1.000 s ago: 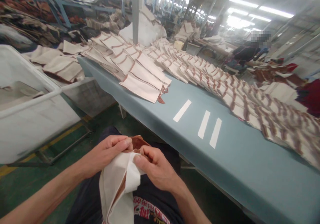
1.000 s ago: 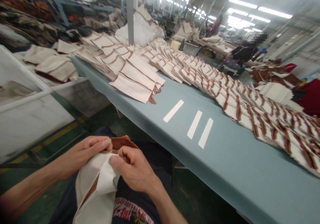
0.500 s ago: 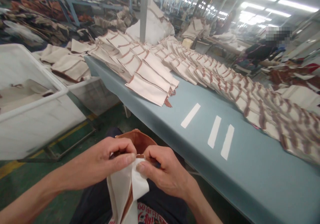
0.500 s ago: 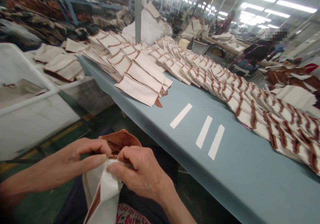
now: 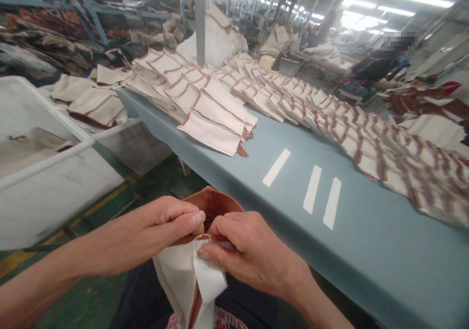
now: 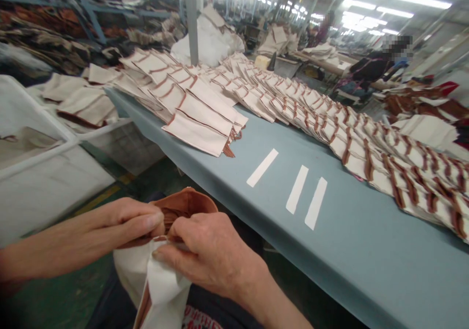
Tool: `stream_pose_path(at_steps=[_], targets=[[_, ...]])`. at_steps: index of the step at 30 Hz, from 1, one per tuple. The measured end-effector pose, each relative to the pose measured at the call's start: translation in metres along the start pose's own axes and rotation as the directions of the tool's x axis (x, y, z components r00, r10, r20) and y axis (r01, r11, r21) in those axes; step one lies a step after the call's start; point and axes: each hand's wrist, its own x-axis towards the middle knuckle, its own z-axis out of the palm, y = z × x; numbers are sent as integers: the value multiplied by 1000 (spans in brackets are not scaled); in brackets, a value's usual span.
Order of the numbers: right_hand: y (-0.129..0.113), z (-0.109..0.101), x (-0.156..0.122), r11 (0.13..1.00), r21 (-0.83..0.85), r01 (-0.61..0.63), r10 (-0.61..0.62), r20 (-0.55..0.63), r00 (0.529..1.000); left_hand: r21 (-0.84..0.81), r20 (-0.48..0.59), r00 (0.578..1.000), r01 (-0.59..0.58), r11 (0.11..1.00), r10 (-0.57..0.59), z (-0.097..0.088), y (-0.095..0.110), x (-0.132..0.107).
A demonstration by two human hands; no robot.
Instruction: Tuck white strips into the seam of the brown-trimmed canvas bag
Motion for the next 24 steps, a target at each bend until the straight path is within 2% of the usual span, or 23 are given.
stream_pose_path(at_steps=[2, 4, 9, 13, 16, 19, 24], targets=[[-5, 1, 0, 995, -96, 14, -14, 4, 1000, -52, 193, 980, 67, 996, -56, -2, 1, 5], [-10, 3, -1, 990, -143, 4, -4, 2, 1000, -60, 282, 957, 90, 994, -70, -4, 6, 6], [-10, 6, -6, 996, -86, -38, 40, 22, 999, 65, 204, 978, 17, 998, -30, 0, 10, 2], [-7, 10, -7, 999, -23, -42, 43, 55, 998, 111, 281, 958, 30, 993, -60, 2, 6, -3], [-8, 13, -6, 999, 6, -50, 50, 87, 995, 198, 270, 962, -13, 980, -41, 0, 3, -10], [-11, 15, -4, 998, -23, -55, 57, 91, 994, 319, 228, 974, -66, 945, -9, 1, -2, -20], [-17, 20, -1, 992, -100, -73, 82, 88, 993, 416, 166, 984, -128, 900, 63, 9, -18, -35]])
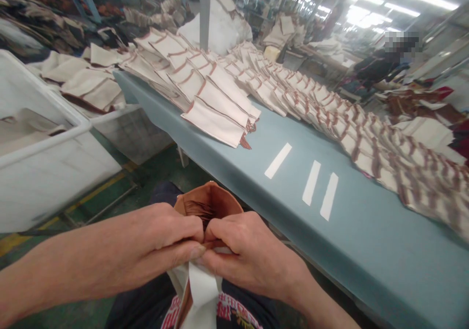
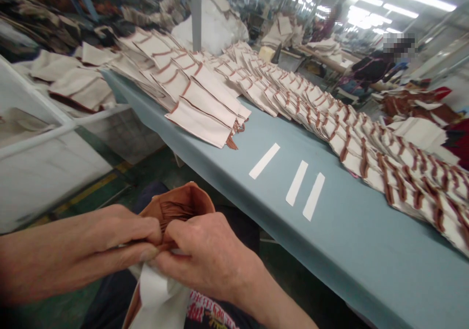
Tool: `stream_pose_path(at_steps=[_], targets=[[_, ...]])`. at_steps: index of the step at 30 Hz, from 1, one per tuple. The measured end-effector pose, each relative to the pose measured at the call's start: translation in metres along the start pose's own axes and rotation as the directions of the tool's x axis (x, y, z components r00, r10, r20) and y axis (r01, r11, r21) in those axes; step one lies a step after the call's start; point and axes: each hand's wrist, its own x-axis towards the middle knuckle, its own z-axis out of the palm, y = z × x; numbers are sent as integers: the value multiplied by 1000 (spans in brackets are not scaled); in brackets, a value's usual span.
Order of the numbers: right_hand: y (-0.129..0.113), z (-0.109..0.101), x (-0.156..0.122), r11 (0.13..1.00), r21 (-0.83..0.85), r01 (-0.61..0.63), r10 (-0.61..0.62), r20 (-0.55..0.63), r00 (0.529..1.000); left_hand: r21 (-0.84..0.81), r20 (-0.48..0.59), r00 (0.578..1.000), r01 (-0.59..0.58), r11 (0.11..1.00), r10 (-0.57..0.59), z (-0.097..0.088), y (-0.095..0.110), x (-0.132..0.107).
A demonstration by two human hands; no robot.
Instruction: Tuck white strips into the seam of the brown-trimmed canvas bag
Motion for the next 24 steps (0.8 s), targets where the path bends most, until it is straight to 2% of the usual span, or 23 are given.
stream_pose_path(at_steps=[4, 10, 13, 16, 19, 22, 24], targets=[[-1, 5, 2, 999, 27, 26, -26, 2, 1000, 58, -78, 995, -52, 997, 56, 9, -3, -7], [4, 14, 2, 976, 189, 108, -116, 31, 993, 22, -90, 991, -97, 995, 98, 6, -4, -12], [10, 20, 3, 963, 245, 110, -117, 15, 993, 46, -122, 987, -100, 994, 105, 9, -11, -7], [18, 27, 5, 947, 312, 77, -84, 8, 996, 85, -187, 969, -147, 986, 161, 17, -18, 4], [22, 30, 6, 917, 397, 46, -55, 11, 998, -83, -194, 971, -156, 984, 138, 19, -20, 13], [22, 25, 7, 913, 403, 67, -55, -41, 998, -329, -92, 995, -67, 942, 39, 11, -19, 18], [23, 19, 10, 925, 359, 127, -90, -117, 989, -387, -18, 1000, 8, 922, -16, 0, -17, 20]])
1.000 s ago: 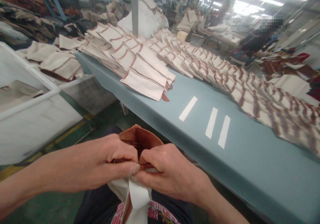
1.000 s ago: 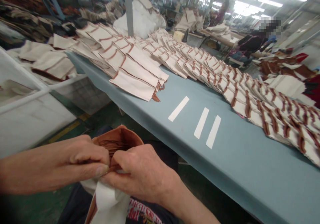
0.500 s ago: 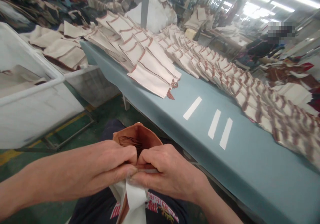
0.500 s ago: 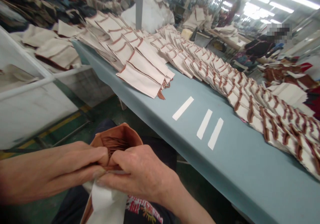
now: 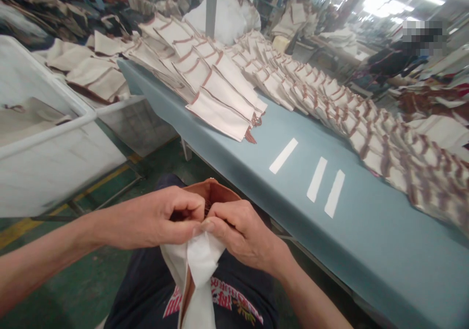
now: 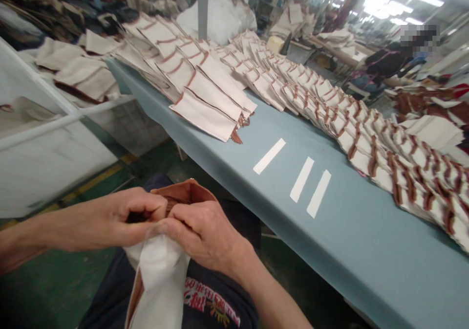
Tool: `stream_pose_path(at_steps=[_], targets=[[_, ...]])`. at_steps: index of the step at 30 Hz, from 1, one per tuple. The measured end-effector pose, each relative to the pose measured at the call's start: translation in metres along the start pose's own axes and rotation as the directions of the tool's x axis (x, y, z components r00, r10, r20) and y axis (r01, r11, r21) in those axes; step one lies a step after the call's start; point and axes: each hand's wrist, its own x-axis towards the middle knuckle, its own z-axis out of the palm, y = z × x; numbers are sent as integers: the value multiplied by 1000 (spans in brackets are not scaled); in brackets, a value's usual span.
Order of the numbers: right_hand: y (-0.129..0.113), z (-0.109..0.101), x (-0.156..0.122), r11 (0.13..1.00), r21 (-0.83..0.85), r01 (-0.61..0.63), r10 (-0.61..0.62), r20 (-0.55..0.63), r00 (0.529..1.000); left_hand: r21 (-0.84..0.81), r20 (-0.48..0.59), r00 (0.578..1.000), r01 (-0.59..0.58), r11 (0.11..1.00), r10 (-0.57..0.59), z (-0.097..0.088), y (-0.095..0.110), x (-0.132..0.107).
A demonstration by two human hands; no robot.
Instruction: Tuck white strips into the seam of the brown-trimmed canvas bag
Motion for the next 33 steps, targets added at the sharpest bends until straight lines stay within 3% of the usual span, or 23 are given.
stream_pose_path(at_steps=[5, 9, 14, 22, 27, 33], targets=[[-2, -20, 16, 976, -137, 169, -179, -60, 982, -129, 185, 978, 120, 984, -95, -25, 18, 6], [1, -29, 28, 964, -181, 192, -209, -76, 975, -152, 258, 962, 135, 979, -93, -31, 29, 10], [11, -29, 31, 988, -96, 120, -129, -99, 987, -123, 182, 976, 144, 982, -120, -20, 23, 16], [26, -26, 22, 985, 169, -47, 57, -56, 997, -363, 227, 963, 221, 905, -145, 6, -9, 39], [29, -26, 12, 951, 304, -62, 81, -51, 995, -452, 187, 971, 219, 865, -149, 32, -6, 44], [36, -30, -2, 923, 371, -101, 138, -74, 988, -477, 94, 984, 175, 861, -148, 37, -11, 39]])
